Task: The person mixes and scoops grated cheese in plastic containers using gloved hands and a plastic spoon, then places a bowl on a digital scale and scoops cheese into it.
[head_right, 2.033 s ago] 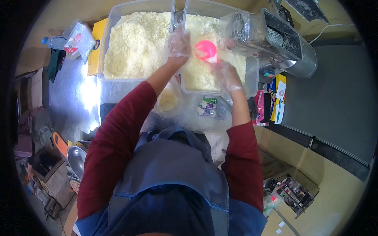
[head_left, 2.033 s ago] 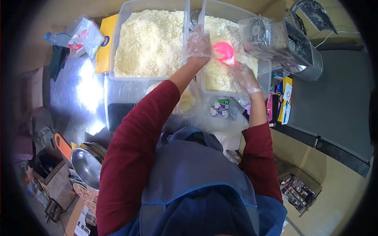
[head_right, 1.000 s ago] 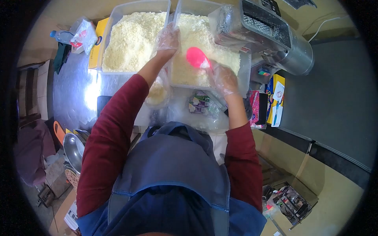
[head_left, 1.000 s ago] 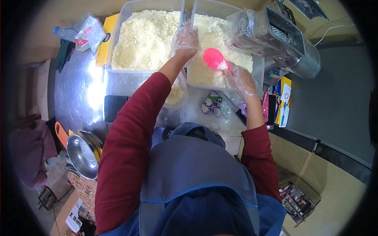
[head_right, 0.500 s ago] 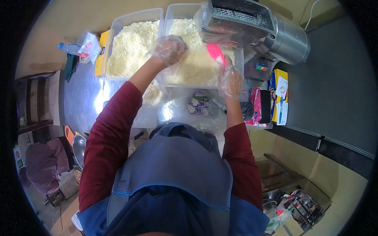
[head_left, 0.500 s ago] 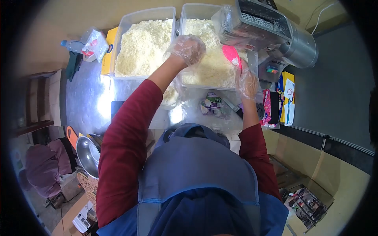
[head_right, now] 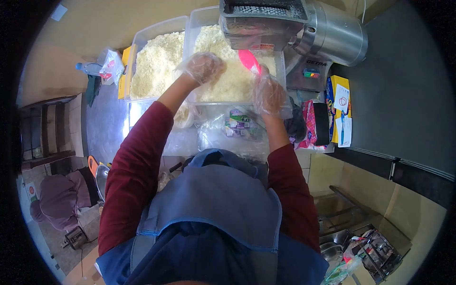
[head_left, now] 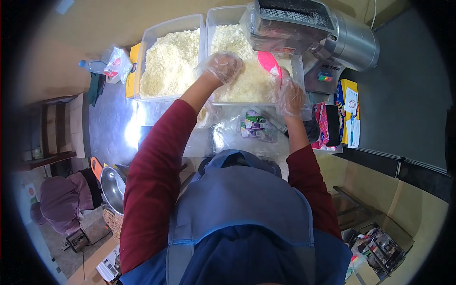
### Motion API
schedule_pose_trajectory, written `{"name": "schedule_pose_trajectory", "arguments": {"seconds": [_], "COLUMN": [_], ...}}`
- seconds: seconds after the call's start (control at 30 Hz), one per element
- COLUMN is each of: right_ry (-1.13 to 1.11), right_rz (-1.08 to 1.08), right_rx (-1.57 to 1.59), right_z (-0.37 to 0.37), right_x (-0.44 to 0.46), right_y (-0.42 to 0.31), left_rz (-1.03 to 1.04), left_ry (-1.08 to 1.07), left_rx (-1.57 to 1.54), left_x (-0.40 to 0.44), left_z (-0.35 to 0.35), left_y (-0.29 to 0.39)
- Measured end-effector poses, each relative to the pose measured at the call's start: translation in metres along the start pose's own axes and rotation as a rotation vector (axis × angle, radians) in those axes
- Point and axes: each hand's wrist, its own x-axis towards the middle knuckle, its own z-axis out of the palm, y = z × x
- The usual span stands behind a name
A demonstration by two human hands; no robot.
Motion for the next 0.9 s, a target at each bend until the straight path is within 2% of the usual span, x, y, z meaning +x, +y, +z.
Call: {"name": "schedule_pose_trajectory", "arguments": {"seconds": [0.07,0.1,0.17,0.2,0.27,0.3,0.37,0.4,0.47,0.57,0.6,0.67,0.73,0.8,0.9], "right_ry": [0.002,0.003,-0.001,0.000,-0.090,-0.094,-0.075,-0.073,-0.325,-0.348,-0.350,-0.180,-0.265,-0.362,-0.269], "right_rz": [0.024,0.024,-0.045,-0.051,-0.039,-0.042,-0.134,-0.142,-0.016,-0.084,-0.089,-0.111,-0.109,-0.106,-0.044], "right_rx": [-0.014,-0.014,-0.075,-0.075,-0.238,-0.242,-0.503,-0.510,-0.124,-0.051,-0.056,-0.068,-0.140,-0.218,-0.268], "right_z": [-0.001,0.002,0.004,-0.002,-0.018,-0.008,0.033,0.045,0.071,0.128,0.118,0.061,0.021,0.011,0.040], "right_x": [0.000,0.001,0.004,0.006,0.006,0.008,0.023,0.036,0.062,0.084,0.075,0.042,0.030,0.038,0.082], "right_y": [-0.001,0.001,0.004,0.004,0.004,0.020,0.061,0.059,0.043,0.035,0.016,-0.035,-0.049,-0.035,0.017], "left_rz": [-0.217,-0.217,-0.399,-0.404,-0.477,-0.482,-0.701,-0.707,-0.826,-0.879,-0.884,-0.873,-0.862,-0.818,-0.738], "left_ry": [-0.166,-0.166,-0.049,-0.044,0.465,0.465,0.470,0.478,0.491,0.445,0.450,0.432,0.443,0.454,0.478], "left_rx": [-0.090,-0.089,-0.092,-0.091,-0.082,-0.086,-0.234,-0.238,-0.515,-0.661,-0.664,-0.662,-0.653,-0.632,-0.489], "left_x": [0.004,0.004,-0.001,-0.005,-0.017,-0.020,-0.024,-0.025,-0.025,-0.024,-0.025,-0.025,-0.023,-0.025,-0.025], "left_z": [-0.029,-0.039,-0.053,-0.051,-0.035,-0.026,-0.007,0.010,0.039,0.014,0.013,0.013,0.014,0.015,0.018], "left_y": [0.005,0.006,0.006,-0.001,-0.017,-0.019,-0.026,-0.027,-0.025,-0.017,-0.015,-0.016,-0.018,-0.017,-0.018]}}
